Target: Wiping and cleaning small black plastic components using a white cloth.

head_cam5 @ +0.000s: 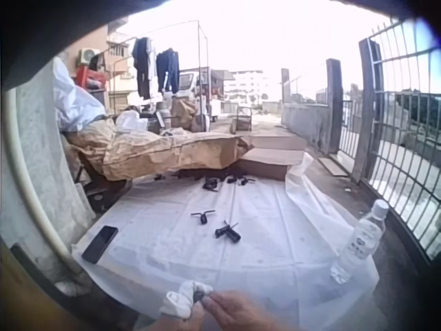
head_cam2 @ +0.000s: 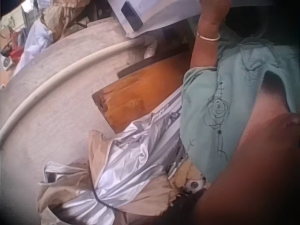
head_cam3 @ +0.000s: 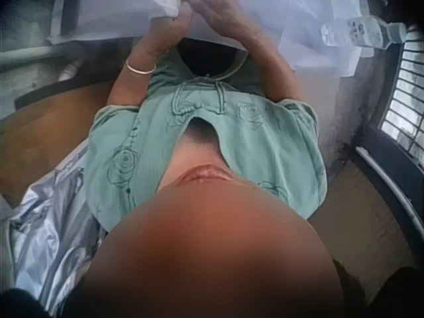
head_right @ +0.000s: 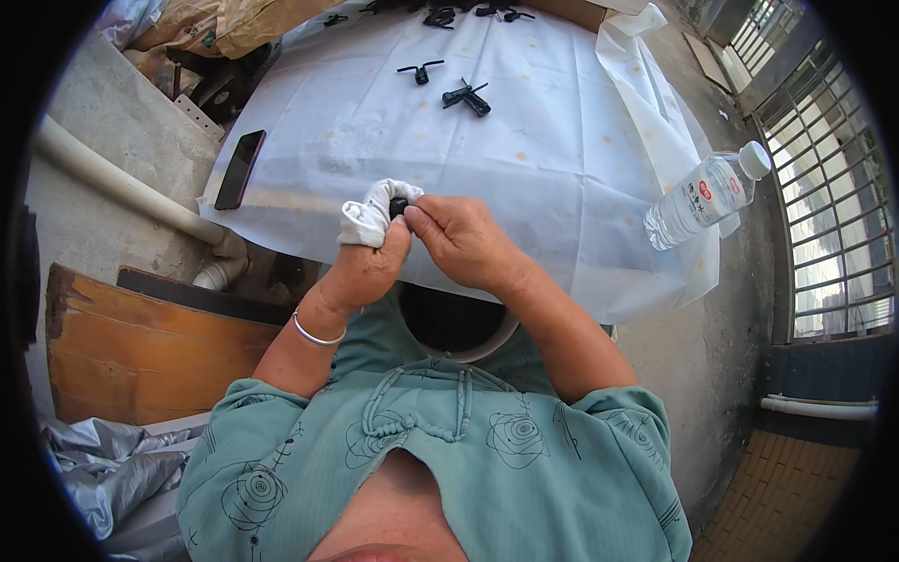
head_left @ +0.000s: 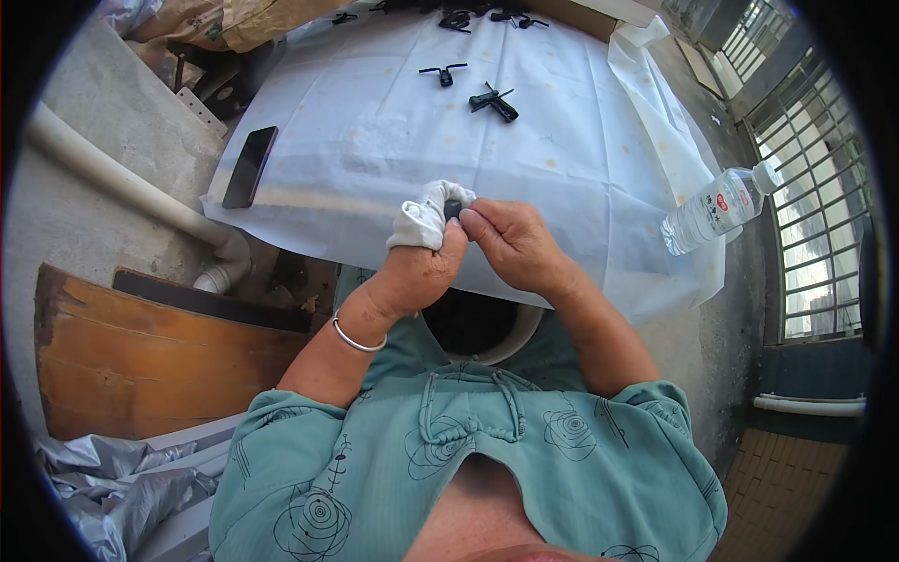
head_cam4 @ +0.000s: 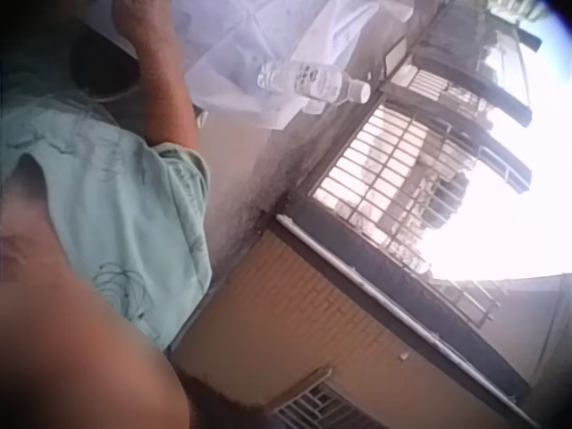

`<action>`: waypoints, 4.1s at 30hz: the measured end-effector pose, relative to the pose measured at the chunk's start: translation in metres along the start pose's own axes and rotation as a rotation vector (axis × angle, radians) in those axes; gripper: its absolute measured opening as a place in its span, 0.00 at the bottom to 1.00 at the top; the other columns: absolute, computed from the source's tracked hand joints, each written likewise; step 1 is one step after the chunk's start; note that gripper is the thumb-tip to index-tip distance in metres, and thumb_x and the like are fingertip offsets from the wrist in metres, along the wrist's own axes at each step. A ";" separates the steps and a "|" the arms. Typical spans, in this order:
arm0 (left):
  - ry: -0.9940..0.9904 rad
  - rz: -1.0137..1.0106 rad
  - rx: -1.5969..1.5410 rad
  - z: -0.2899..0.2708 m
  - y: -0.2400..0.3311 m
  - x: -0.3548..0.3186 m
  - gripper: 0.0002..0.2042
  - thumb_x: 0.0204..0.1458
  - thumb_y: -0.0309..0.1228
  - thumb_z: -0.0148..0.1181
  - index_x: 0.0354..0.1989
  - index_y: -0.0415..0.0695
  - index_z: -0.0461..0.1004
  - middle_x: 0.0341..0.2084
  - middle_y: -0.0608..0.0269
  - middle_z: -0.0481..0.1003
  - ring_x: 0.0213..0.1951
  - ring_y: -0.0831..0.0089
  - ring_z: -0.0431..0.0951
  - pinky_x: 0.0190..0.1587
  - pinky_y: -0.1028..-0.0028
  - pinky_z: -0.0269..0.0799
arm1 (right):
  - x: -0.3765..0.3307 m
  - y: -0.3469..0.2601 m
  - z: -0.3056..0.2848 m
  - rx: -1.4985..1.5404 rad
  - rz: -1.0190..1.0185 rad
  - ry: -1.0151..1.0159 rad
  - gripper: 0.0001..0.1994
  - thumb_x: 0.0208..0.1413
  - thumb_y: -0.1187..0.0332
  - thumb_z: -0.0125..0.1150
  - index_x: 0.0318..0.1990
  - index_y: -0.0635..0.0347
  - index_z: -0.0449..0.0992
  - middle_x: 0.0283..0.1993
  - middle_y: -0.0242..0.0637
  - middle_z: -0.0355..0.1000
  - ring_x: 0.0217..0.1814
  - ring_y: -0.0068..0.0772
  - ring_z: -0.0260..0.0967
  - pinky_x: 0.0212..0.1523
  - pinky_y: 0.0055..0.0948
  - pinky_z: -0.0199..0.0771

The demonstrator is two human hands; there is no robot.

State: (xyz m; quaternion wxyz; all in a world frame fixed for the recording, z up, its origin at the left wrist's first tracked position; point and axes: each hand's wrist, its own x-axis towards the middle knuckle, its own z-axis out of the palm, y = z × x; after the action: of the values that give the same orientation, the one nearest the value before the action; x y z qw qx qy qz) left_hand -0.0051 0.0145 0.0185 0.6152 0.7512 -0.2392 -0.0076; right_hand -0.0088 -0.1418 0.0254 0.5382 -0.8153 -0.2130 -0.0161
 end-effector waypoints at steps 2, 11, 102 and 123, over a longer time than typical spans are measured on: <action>0.050 0.148 0.209 0.005 -0.003 0.001 0.10 0.49 0.23 0.43 0.40 0.36 0.64 0.27 0.53 0.69 0.28 0.62 0.69 0.34 0.70 0.66 | 0.001 0.003 0.006 0.008 0.013 0.019 0.11 0.56 0.67 0.50 0.27 0.66 0.68 0.19 0.45 0.63 0.20 0.38 0.56 0.24 0.31 0.61; -0.442 0.159 0.447 -0.031 0.016 0.008 0.20 0.52 0.35 0.51 0.50 0.36 0.63 0.35 0.47 0.72 0.38 0.56 0.73 0.42 0.69 0.67 | -0.004 0.010 -0.040 0.071 0.184 -0.199 0.12 0.54 0.66 0.52 0.26 0.66 0.69 0.17 0.43 0.63 0.18 0.35 0.56 0.24 0.31 0.61; -0.158 0.023 -0.211 0.007 0.058 -0.056 0.13 0.54 0.22 0.41 0.48 0.39 0.59 0.30 0.69 0.64 0.24 0.86 0.60 0.26 0.84 0.60 | -0.065 -0.054 -0.005 0.071 -0.011 0.084 0.04 0.48 0.74 0.60 0.31 0.63 0.72 0.21 0.30 0.65 0.23 0.16 0.59 0.26 0.19 0.62; -0.175 0.375 0.711 -0.005 0.014 -0.039 0.16 0.49 0.24 0.51 0.48 0.38 0.66 0.40 0.51 0.70 0.41 0.60 0.72 0.45 0.71 0.68 | -0.027 0.001 -0.023 -0.670 -0.046 0.216 0.06 0.53 0.70 0.48 0.33 0.62 0.71 0.27 0.45 0.71 0.27 0.47 0.68 0.29 0.40 0.66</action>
State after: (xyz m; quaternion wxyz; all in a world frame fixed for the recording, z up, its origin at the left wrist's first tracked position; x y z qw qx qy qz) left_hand -0.0430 0.0320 0.0216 0.2854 0.8567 -0.4114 0.1239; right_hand -0.0285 -0.1718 0.0269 0.2598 -0.9352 -0.1561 -0.1832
